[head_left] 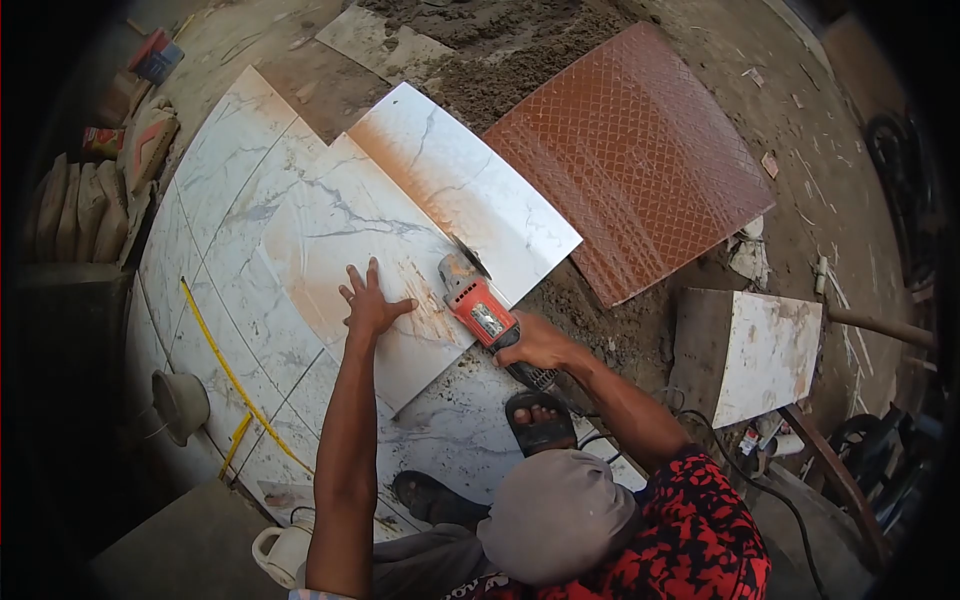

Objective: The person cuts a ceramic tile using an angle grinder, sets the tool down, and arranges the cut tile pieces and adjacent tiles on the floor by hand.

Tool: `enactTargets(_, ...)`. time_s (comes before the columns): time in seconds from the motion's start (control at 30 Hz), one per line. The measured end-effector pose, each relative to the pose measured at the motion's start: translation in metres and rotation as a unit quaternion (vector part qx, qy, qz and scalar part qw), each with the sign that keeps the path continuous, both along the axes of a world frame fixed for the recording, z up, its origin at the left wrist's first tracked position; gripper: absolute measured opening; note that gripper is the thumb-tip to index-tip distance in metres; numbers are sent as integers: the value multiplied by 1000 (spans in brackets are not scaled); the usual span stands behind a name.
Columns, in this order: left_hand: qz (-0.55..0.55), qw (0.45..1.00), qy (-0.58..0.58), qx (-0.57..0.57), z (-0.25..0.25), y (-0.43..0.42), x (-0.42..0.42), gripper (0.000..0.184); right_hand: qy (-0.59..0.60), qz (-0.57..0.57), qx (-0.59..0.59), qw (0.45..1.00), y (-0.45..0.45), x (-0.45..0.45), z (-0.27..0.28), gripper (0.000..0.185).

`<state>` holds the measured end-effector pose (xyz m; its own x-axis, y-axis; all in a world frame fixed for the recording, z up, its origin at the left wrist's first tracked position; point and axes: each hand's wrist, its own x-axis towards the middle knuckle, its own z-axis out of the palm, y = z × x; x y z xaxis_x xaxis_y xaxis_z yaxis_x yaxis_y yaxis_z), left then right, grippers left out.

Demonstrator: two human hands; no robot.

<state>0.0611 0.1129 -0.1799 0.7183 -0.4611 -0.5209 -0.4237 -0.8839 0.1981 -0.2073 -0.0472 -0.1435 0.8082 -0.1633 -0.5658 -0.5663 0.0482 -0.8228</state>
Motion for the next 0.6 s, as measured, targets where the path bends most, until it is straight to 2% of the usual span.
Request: enactTargets(0.6, 6, 1000, 0, -2, 0, 0, 0, 121, 24, -1, -1, 1000, 2, -10, 5, 62)
